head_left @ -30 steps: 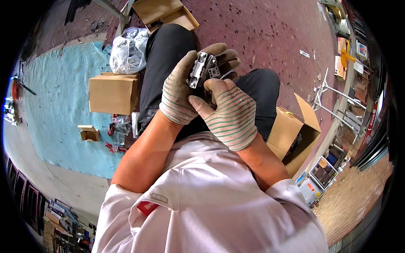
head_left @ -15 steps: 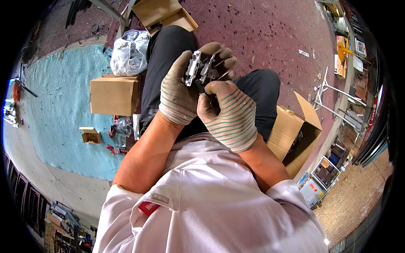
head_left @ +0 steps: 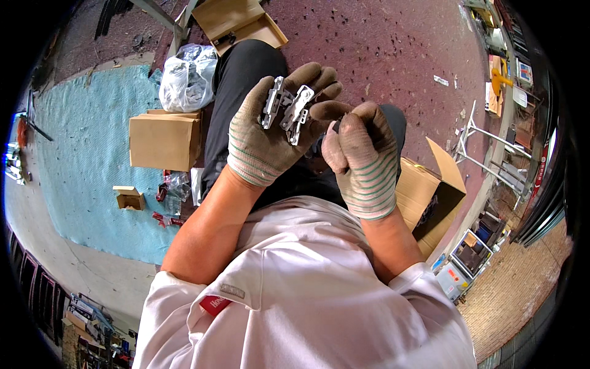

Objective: The person selects a window frame from a stack, carries it to a work area, and places it upright. They then sit on the floor, unpack small metal hardware from a box, and install the components into the frame.

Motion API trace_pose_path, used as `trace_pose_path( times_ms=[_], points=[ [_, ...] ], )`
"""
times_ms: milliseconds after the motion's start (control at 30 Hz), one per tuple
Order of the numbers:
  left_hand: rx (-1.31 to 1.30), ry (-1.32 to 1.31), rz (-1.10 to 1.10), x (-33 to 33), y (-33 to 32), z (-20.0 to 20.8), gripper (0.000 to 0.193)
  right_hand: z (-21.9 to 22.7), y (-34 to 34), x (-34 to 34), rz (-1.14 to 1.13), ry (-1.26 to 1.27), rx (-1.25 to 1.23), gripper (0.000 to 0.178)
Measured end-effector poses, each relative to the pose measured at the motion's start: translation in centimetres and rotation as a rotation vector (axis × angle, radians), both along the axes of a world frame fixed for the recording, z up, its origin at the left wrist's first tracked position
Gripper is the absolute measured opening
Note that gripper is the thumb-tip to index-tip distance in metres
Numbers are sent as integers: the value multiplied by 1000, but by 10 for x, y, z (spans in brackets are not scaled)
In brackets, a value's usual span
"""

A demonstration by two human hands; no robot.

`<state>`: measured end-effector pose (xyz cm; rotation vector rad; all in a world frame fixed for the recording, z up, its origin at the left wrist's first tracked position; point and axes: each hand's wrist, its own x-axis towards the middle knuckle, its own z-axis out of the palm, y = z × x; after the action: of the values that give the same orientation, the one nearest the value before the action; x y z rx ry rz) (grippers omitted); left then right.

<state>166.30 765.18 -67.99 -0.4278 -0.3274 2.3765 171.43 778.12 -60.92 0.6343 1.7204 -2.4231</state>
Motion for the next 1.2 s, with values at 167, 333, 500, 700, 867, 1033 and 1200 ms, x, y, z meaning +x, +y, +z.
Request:
trace_pose_path(
  times_ms=[167,333,500,700,867,1033,1200],
  points=[
    [26,-13,-11,-2,-1,-2,62,-1,10,-10,-18,12,-157,12],
    [-20,-2,-28,-2,-2,0,61,5,13,-17,8,-54,-124,12],
    [44,-110,-99,-4,-4,-6,58,13,8,-31,197,0,377,24],
    [-140,-87,-93,1,-6,-6,50,3,6,-45,382,296,929,24],
    [-9,-119,-59,3,-7,-13,52,-5,9,-47,446,427,1153,22],
    [-18,-6,-19,-2,-3,-2,57,-8,10,-44,461,383,1256,18],
    [0,22,14,-1,0,-4,60,2,8,-41,544,238,1309,17]
  ],
)
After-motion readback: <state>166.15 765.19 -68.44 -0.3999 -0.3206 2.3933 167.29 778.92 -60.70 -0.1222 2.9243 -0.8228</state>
